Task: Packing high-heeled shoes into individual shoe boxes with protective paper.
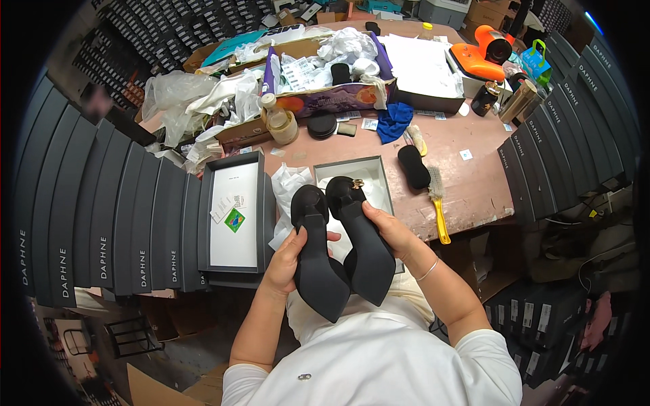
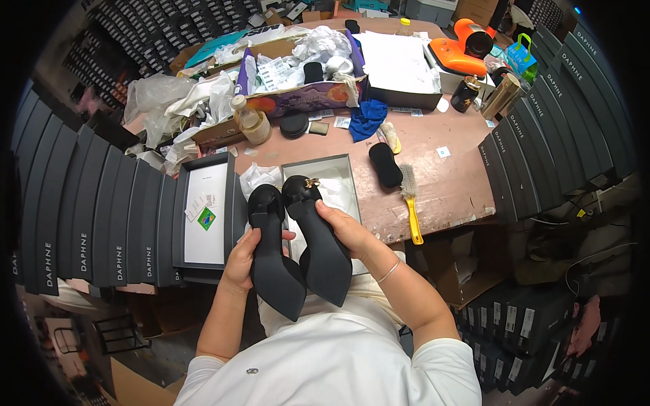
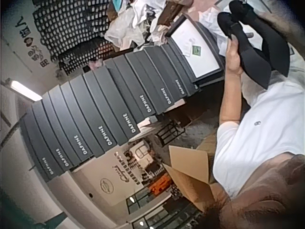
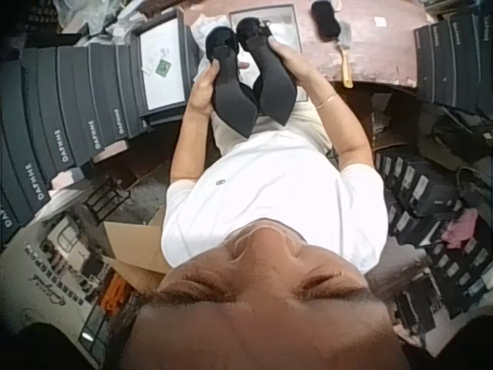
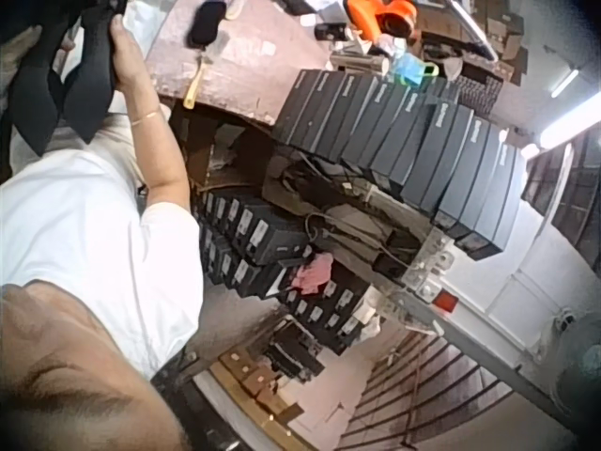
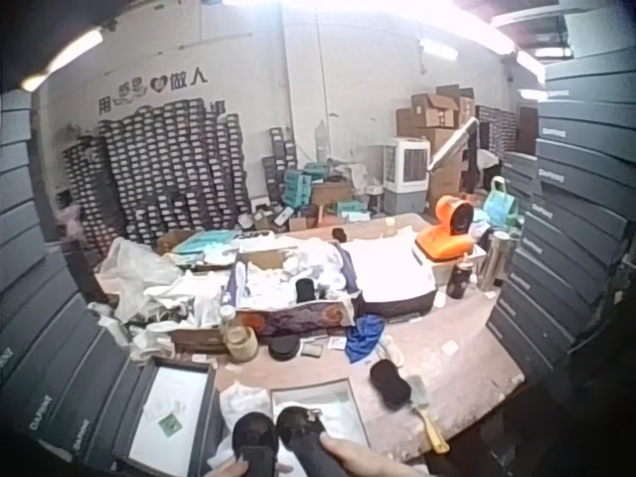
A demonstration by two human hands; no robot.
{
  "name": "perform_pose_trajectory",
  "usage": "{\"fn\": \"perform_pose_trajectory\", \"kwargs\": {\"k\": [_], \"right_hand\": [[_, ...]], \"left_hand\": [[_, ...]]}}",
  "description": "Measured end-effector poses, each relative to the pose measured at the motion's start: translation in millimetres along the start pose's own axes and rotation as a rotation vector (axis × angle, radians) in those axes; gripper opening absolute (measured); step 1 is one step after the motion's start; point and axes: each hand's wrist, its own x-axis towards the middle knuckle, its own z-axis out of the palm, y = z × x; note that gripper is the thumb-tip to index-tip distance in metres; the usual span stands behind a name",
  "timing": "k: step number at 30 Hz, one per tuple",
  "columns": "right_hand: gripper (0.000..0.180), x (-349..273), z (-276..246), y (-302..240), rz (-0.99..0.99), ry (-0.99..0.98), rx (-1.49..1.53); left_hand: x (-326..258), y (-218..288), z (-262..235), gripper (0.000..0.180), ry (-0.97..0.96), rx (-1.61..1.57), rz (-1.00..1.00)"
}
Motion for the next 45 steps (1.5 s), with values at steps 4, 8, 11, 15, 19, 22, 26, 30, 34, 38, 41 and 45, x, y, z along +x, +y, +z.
{"fn": "perform_pose_trajectory", "kwargs": {"k": [4, 8, 11, 15, 19, 22, 26, 30, 34, 38, 41, 45], "right_hand": [[0.042, -2.6, 4.3, -1.2, -0.041, -0.037, -0.034], [0.037, -10.2, 7.6, -11.0, -0.102, -0.066, -0.155], [0.033, -18.7, 10.1, -26.5, -0.203, -0.004, -0.295], [0.025, -38.1, 26.6, -57.6, -0.721, -0.004, -0.400], [0.018, -32.3, 4.8, -41.5, -0.889, 0.174, -0.663], [0.035, -13.0, 4.4, -6.3, -0.788, 0.041, -1.031], [0.057, -7.6, 30.8, 21.9, -0.799, -0.201, -0.989], [0.067, -23.1, -19.7, 23.1, -0.269, 0.052, -0.356], [0.069, -50.2, -7.9, 20.4, -0.127, -0.290, -0.182], [0.095, -46.0, 18.5, 52.6, -0.522, -0.223, -0.461], [0.085, -52.7, 11.9, 56.4, -0.597, -0.245, -0.574], [0.073, -84.4, -34.0, 31.3, -0.601, -0.029, -0.270]], "left_hand": [[-1.7, -1.8, -2.5, 0.042, -0.021, -0.035, 0.006], [0.5, 2.2, -4.1, 0.044, -0.076, -0.006, 0.005], [2.4, 10.6, -3.5, 0.041, -0.020, 0.034, 0.045], [24.0, 20.6, -60.1, 0.036, 0.297, 0.660, 0.115], [21.8, 11.4, -47.3, 0.043, 0.452, 1.273, 0.492], [8.9, -35.3, -17.9, 0.060, 0.057, -0.502, -0.010], [32.2, -37.5, -2.5, 0.056, 0.336, -0.626, 0.177], [16.7, -29.8, -10.2, 0.056, 0.391, -0.567, 0.278], [7.3, -35.3, -9.2, 0.046, 0.455, -0.330, 0.439], [11.8, -38.2, 8.9, 0.048, 0.531, -0.256, 0.464], [24.0, -35.6, 4.6, 0.050, 0.348, -0.194, 0.280], [80.3, -12.9, -5.6, 0.059, -0.098, 0.458, 0.206]]}}
